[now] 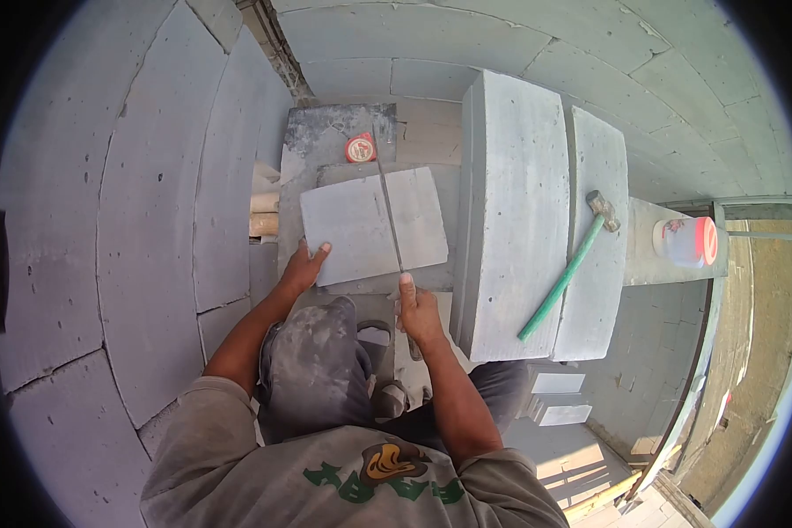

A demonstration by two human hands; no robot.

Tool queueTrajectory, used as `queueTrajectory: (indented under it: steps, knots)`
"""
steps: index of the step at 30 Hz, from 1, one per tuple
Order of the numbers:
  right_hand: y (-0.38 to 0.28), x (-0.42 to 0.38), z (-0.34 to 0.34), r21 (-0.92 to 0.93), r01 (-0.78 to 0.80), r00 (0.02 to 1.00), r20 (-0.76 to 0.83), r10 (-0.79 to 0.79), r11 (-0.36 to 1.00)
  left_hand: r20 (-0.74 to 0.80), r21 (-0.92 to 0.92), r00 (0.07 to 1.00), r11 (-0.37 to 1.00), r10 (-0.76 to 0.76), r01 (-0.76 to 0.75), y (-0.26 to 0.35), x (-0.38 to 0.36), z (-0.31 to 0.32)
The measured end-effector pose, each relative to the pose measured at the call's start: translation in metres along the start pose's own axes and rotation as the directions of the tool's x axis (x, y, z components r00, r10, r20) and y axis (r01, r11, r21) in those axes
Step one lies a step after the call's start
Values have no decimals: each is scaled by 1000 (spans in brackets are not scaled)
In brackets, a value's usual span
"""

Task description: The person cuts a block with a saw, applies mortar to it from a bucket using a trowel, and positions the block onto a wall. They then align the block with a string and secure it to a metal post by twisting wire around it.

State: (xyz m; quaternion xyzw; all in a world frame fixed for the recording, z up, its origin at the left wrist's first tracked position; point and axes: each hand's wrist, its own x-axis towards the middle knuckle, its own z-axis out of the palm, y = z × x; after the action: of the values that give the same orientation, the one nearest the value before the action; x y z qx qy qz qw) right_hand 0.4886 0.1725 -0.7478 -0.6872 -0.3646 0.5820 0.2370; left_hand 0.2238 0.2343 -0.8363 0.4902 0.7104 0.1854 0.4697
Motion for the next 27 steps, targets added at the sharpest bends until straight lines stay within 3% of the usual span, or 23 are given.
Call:
queueTrajectory:
  steps: [2, 3, 5, 6, 7, 9, 10, 11, 13, 17, 19, 21, 22, 25, 26, 27]
  knots:
    - [-28, -11, -7, 63, 245, 969, -5, -245, 967, -8, -4, 1000, 1000, -25, 25, -4, -2, 2]
    - [-53, -18, -12, 62, 239, 971, -3, -240, 969, 21, -12, 999, 999, -36, 36, -4, -1, 1]
    - [-93, -34, -19, 124, 587, 810, -68, -583, 800, 56, -13, 997, 999, -52, 53, -2, -3, -2]
    - [-95, -36, -18, 149, 682, 730, -98, -676, 716, 53, -19, 998, 999, -37, 38, 1, -5, -4]
    - [-82, -32, -13, 149, 682, 731, -96, -676, 716, 45, -28, 999, 999, -19, 20, 2, -4, -4]
    - [-12, -11, 3, -29, 564, 822, -75, -564, 826, 42, -24, 998, 999, -43, 44, 3, -3, -5]
    - [51, 15, 15, -167, 238, 965, -68, -252, 957, 41, -17, 997, 998, -63, 64, 4, -4, -4]
    - [64, 21, 16, -168, 239, 964, -74, -254, 956, 44, -18, 997, 998, -57, 58, 2, -4, -3]
    - [55, 26, 19, -66, -122, 992, 8, 122, 990, 36, 2, 999, 1000, -21, 21, 0, 0, -4]
    - [27, 12, 8, 15, -72, 997, 30, 71, 997, 30, -29, 1000, 1000, -7, 8, 0, 1, -4]
    - [-17, -2, -1, 30, -44, 998, 36, 43, 999, 13, -23, 1000, 1000, 11, -11, -11, 3, 0]
    - [-49, -11, -7, 133, 391, 920, -31, -391, 911, 25, -33, 1000, 999, 2, -1, -11, 3, 1]
    - [-48, -12, -6, 138, 386, 922, -36, -385, 912, 33, -40, 999, 999, -3, 5, -11, 4, 0]
    - [-49, -10, -4, 56, 681, 732, -101, -674, 731, 20, -26, 999, 999, 29, -29, -10, 3, -1]
    - [-11, 2, 4, -22, 563, 823, -75, -563, 826, 23, -23, 999, 999, 30, -29, -10, 1, -4]
    - [33, 16, 12, -24, 560, 825, -82, -560, 828, 45, -14, 999, 1000, 3, -2, -3, -3, -7]
